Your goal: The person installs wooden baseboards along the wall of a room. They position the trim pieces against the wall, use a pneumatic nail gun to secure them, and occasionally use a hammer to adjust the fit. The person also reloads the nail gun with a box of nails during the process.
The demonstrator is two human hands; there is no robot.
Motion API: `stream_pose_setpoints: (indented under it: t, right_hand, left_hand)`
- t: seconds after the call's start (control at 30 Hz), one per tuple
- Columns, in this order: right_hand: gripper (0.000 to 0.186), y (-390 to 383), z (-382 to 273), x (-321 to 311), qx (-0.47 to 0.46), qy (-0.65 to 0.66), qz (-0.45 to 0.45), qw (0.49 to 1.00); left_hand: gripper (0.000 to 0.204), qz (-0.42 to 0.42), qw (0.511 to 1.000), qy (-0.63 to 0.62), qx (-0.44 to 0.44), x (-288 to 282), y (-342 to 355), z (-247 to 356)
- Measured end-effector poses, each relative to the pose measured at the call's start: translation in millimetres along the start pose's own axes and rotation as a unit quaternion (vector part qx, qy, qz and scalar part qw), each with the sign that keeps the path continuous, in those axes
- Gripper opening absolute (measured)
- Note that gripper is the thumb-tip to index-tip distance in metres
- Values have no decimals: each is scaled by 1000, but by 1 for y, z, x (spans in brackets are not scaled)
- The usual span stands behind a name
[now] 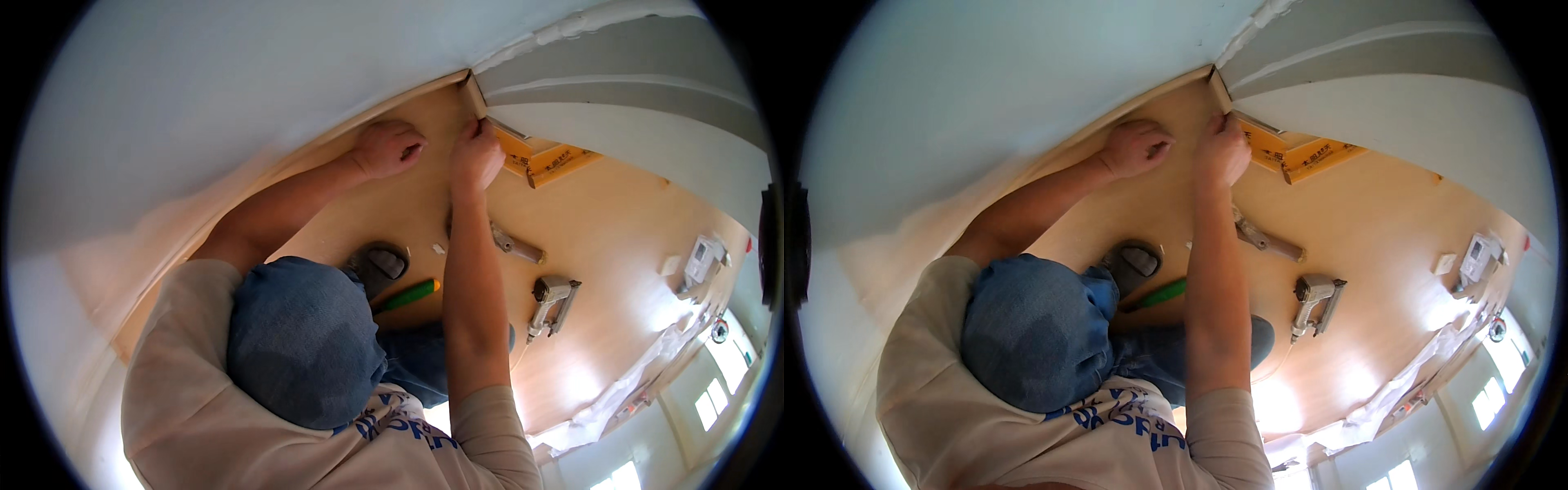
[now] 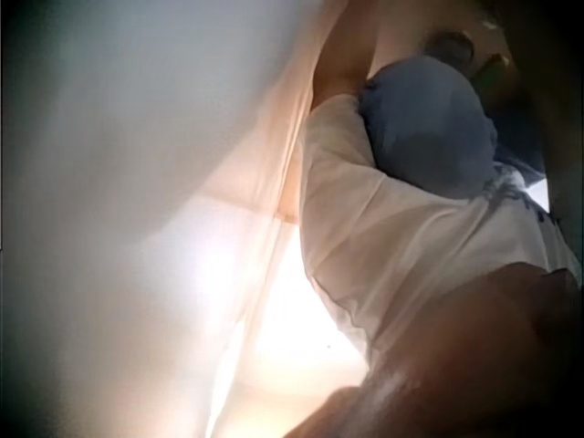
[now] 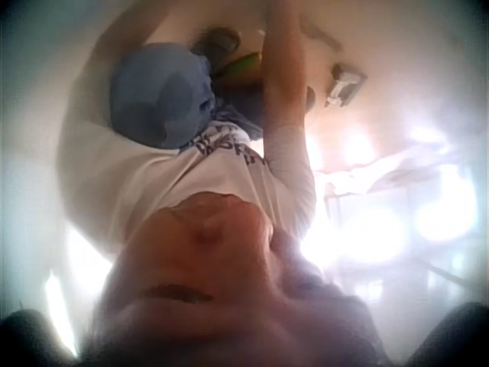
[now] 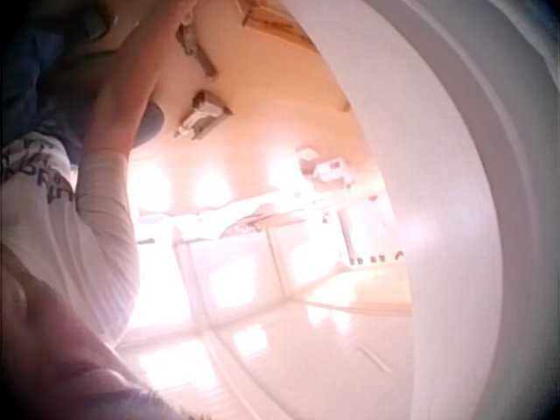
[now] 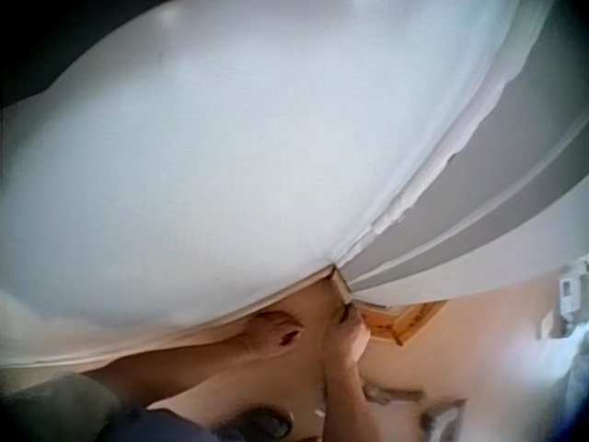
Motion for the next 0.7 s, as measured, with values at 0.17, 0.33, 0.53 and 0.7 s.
stream_pose_setpoints:
  t: [0.17, 0.33, 0.53, 0.7]
  right_hand:
    - [28, 7, 0, 8, -2, -12, 5, 1000]
    - [30, 10, -1, 9, -31, -51, 4, 998]
    - [32, 13, 4, 16, -42, -63, -7, 997]
    - [33, 14, 1, 10, -39, -66, -32, 996]
  left_hand:
    - [10, 23, 999, -6, 28, 0, 1, 1]
    - [10, 7, 1000, 21, 21, -1, 1, 2]
    - [22, -36, 999, 21, -1, 1, 2, 1]
    - [59, -8, 994, 109, 9, -2, 47, 33]
Point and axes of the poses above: each hand's wrist, its own y-axis towards the middle knuckle, its own x-axis out of the palm, z = x × y, the point moved 4 cm from there along y, towards the middle knuckle, and after that the axes turned 6 degrees about z, right-handed, at the moved point
